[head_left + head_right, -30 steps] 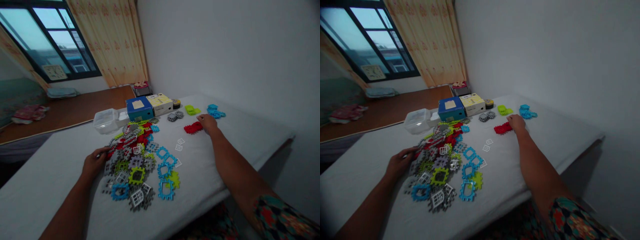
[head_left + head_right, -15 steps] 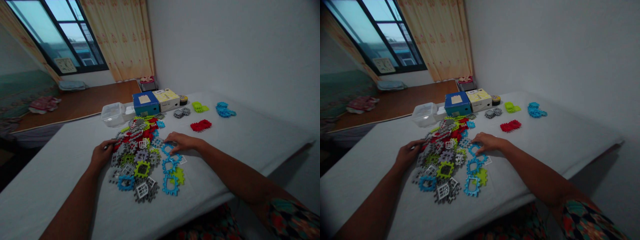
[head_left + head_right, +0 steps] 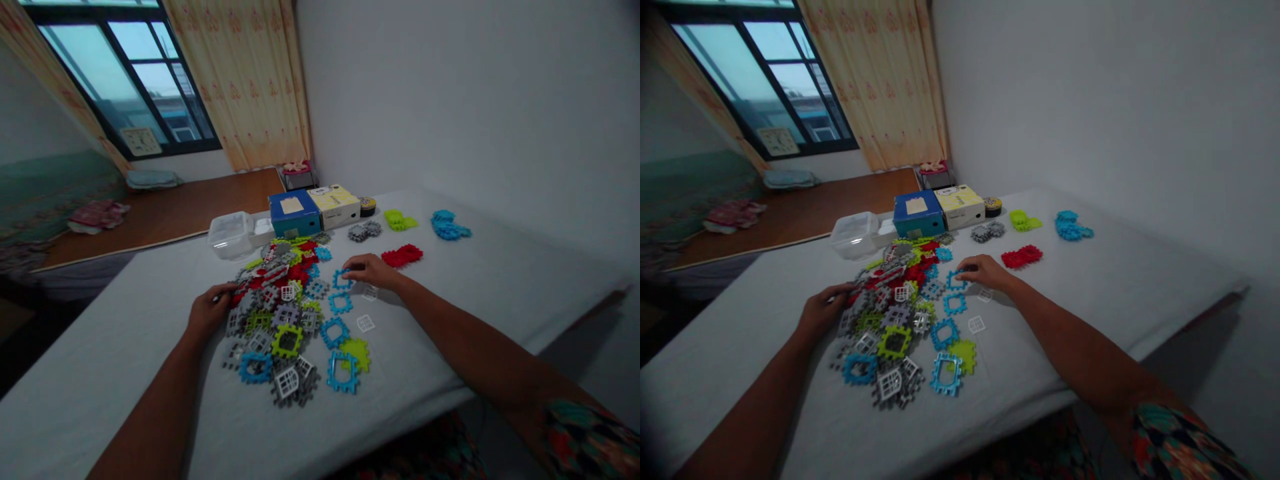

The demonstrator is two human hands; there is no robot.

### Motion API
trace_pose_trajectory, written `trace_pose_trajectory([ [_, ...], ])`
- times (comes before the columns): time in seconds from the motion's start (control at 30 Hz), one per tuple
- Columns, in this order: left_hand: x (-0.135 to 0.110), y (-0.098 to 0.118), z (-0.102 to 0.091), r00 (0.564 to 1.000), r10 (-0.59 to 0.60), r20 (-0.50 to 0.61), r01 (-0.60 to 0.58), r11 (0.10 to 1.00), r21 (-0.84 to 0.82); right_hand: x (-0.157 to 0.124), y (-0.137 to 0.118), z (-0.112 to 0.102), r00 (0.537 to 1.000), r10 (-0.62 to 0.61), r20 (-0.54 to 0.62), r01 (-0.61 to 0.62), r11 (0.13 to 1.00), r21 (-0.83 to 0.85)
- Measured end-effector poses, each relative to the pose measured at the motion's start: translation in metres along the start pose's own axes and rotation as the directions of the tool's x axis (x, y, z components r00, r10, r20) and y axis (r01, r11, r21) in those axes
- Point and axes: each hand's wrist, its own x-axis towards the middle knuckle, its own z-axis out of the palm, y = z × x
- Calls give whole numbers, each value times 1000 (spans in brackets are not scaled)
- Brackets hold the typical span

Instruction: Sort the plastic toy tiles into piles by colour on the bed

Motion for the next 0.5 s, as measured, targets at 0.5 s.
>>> trace_pose_trajectory([
  [0.5, 10, -12, -3, 1000, -5, -12, 5, 1000, 30, -68, 94, -242, 79, 190, -979, -158, 972, 175],
])
